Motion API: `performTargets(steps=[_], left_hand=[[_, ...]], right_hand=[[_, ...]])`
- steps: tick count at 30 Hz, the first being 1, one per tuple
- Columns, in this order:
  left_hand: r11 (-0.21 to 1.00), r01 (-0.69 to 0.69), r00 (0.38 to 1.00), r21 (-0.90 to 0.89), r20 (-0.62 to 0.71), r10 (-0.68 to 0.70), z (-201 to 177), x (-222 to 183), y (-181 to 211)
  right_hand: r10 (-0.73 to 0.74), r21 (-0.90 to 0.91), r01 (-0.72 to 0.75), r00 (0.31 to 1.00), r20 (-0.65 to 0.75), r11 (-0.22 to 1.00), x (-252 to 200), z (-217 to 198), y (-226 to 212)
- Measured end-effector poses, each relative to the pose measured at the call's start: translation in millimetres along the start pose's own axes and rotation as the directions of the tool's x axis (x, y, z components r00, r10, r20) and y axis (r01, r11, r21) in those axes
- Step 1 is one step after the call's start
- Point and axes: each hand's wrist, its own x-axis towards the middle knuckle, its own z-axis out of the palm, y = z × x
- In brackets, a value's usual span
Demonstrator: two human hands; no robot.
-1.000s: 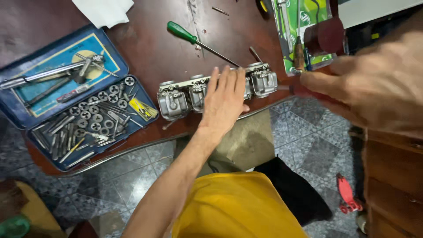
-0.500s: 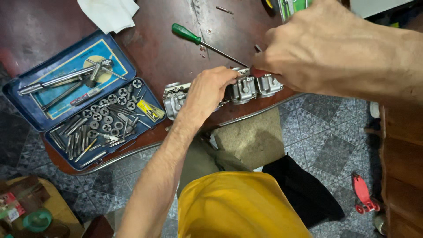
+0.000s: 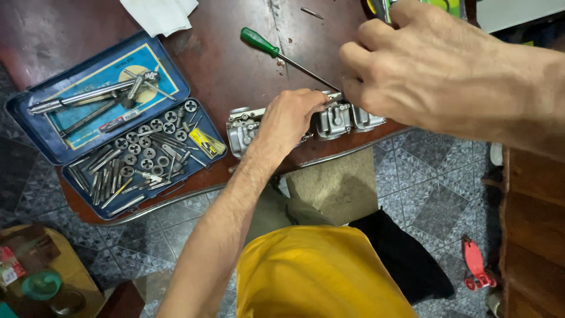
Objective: The person services a set of motorcycle carburetors by removing components with a screwdriver, measuring parts with a caliper, and spraying a cleaning agent into the internal chambers.
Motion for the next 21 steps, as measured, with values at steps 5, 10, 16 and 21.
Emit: performTargets(steps=[5, 10, 16, 21], left_hand=[[1.000, 0.013, 0.999, -0.003, 0.034, -0.013, 0.3, -0.1, -1.9], [0.998, 0.055, 0.998, -0.007, 0.038, -0.055, 4.1, 0.9, -2.9], [0.998, 0.057, 0.997, -0.011, 0.048, -0.057, 0.0, 1.7, 3.4], [0.997, 0.069, 0.996, -0.031, 0.054, -0.068, -3.0, -0.2, 9.8]], right_hand=[[-0.013, 0.107, -0.005, 0.987, 0.160, 0.994, 7.0, -4.6, 4.6], [-0.003, 0.117, -0.017, 0.985, 0.172, 0.993, 6.0, -0.4, 5.8], [0.028, 0.160, -0.075, 0.961, 0.277, 0.984, 6.4, -8.1, 9.8], [0.010, 0.268, -0.145, 0.894, 0.449, 0.952, 8.5, -8.3, 15.9]])
